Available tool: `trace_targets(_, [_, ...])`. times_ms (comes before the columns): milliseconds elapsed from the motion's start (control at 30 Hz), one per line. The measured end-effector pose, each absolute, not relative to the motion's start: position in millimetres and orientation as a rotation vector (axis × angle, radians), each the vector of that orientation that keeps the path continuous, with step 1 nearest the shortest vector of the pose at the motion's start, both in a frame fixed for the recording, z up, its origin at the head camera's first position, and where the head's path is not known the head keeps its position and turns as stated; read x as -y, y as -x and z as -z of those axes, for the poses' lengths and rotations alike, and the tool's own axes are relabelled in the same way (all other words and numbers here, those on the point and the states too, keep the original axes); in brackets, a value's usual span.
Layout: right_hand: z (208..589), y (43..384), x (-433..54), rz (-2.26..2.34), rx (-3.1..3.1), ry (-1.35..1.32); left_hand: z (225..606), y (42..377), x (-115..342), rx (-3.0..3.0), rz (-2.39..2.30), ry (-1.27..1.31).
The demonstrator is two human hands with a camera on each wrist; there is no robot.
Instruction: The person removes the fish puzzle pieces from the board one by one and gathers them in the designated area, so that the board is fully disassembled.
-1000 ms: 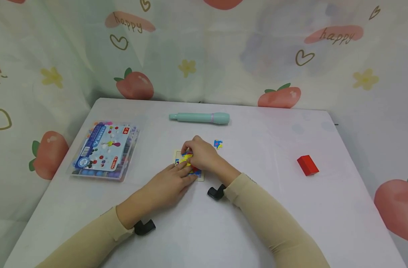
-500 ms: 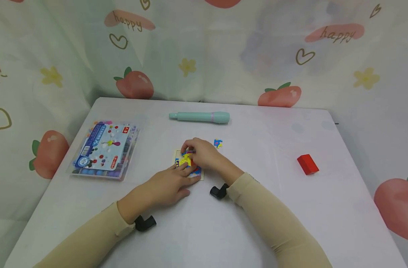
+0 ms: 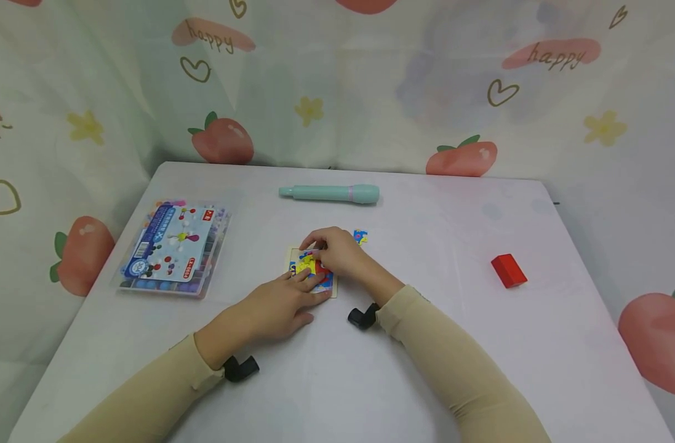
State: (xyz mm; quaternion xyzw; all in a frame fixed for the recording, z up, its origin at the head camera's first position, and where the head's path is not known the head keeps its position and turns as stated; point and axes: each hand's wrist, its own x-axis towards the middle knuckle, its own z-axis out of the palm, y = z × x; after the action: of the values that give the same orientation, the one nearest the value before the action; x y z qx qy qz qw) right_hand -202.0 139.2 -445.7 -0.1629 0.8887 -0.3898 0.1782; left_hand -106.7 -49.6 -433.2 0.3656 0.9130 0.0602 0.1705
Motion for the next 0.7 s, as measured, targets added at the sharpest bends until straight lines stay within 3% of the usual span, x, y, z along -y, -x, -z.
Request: trace_targets(700, [425, 201, -160, 1.279, -2.431, 0.356, 431, 107, 49, -2.599, -0.174, -1.022])
